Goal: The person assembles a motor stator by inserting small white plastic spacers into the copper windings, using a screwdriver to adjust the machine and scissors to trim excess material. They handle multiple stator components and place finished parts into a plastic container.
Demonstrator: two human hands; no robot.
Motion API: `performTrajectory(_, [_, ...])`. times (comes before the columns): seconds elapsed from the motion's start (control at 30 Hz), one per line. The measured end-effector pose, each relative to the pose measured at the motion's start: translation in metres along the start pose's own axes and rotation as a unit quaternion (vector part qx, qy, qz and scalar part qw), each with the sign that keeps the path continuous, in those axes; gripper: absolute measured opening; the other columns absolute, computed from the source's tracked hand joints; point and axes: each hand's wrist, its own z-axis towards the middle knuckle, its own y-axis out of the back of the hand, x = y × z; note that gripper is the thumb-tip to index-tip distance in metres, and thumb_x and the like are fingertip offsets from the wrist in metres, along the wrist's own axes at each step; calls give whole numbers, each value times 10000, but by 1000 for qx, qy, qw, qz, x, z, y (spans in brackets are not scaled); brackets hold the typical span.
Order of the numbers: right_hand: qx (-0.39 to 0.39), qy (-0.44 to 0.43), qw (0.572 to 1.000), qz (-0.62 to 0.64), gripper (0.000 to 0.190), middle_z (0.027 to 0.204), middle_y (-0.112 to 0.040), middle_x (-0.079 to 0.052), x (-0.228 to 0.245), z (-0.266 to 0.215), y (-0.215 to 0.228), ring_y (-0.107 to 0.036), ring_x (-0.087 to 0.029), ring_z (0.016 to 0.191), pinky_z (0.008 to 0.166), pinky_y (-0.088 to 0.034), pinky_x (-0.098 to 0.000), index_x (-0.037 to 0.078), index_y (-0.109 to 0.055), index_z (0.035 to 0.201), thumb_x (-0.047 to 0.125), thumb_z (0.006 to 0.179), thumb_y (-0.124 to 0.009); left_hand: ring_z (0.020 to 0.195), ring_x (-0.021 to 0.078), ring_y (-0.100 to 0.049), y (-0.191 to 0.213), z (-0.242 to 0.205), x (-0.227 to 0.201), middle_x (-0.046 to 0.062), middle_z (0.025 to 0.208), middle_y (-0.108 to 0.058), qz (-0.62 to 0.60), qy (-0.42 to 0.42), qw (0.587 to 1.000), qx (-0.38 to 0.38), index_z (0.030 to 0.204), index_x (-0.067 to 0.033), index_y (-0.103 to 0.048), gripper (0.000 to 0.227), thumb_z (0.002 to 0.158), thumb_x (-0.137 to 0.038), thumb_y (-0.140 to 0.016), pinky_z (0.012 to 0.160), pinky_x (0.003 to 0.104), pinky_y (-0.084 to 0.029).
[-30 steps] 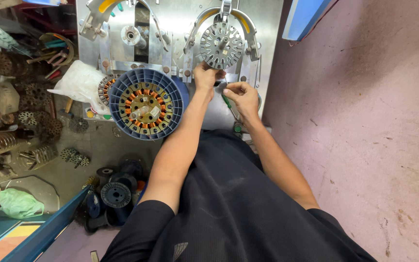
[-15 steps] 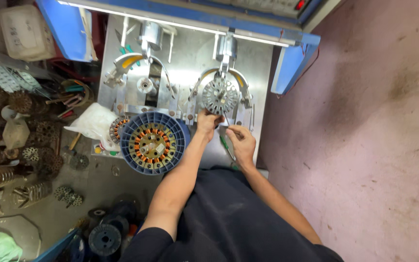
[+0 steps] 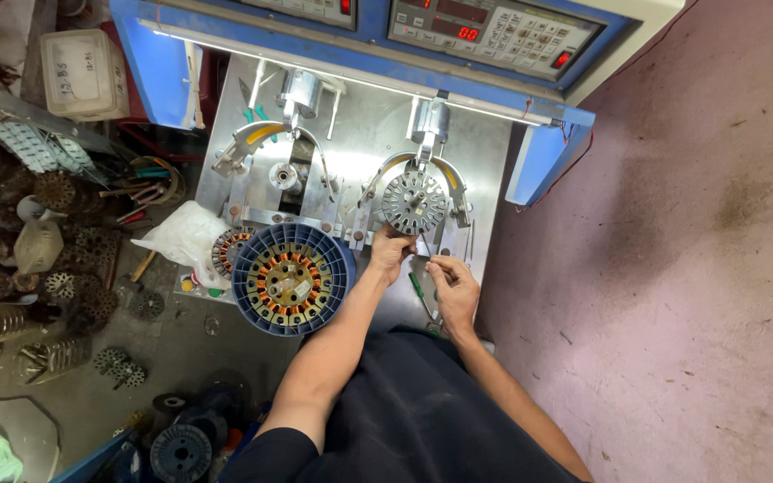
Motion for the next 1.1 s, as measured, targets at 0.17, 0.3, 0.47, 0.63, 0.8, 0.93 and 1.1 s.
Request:
performTrajectory(0.17, [-2,27,999,-29,140,1138,-689,-96,-1,-4,0,-684,-131,979,871,-588,-267,-50,-742,1044,31,930,-740,639,159,-609,-4,-8,-3,58,856,-697,-1,-8,1000,2,1003,-47,-689,213,835,77,-730,590,302,-519])
performTrajectory(0.3, [-9,23,998,-62,152,1146,-694,-98,2,-4,-1,-686,-139,987,865,-587,-263,-40,-750,1044,53,924,-747,630,164,-616,-1,-3,2,60,842,-693,7,1,1000,-13,987,-45,-680,206,826,75,-725,583,312,-528])
performTrajectory(0.47, [-21,62,994,-91,151,1142,-705,-102,13,4,-4,-707,-142,997,868,-596,-262,-28,-754,1051,61,929,-742,591,196,-634,0,13,11,88,798,-685,-5,2,999,-37,959,-6,-670,183,810,97,-699,557,352,-561])
performTrajectory(0.63, [-9,90,983,-162,129,1072,-726,-107,19,20,-6,-729,-149,904,805,-603,-257,-25,-753,1011,51,906,-754,554,215,-648,-2,20,16,111,760,-686,7,14,995,-98,951,16,-669,140,828,82,-668,515,360,-566])
performTrajectory(0.8, [4,54,982,-183,136,993,-729,-90,7,24,-3,-727,-146,856,788,-593,-256,-11,-753,1004,67,893,-764,501,216,-637,-14,16,10,114,728,-683,63,-19,989,-130,923,26,-666,99,829,45,-639,465,362,-543])
performTrajectory(0.93, [12,39,980,-194,136,956,-732,-83,-6,25,0,-706,-146,845,793,-565,-262,-1,-759,1003,91,902,-764,459,213,-639,-26,6,5,103,695,-692,141,-62,975,-162,862,44,-677,53,843,17,-636,410,356,-504])
performTrajectory(1.1, [17,10,980,-197,154,961,-739,-75,-14,25,2,-713,-143,859,807,-566,-262,5,-760,1011,109,897,-766,417,211,-611,-34,2,3,105,655,-665,152,-117,962,-193,818,40,-649,13,811,37,-659,368,358,-469])
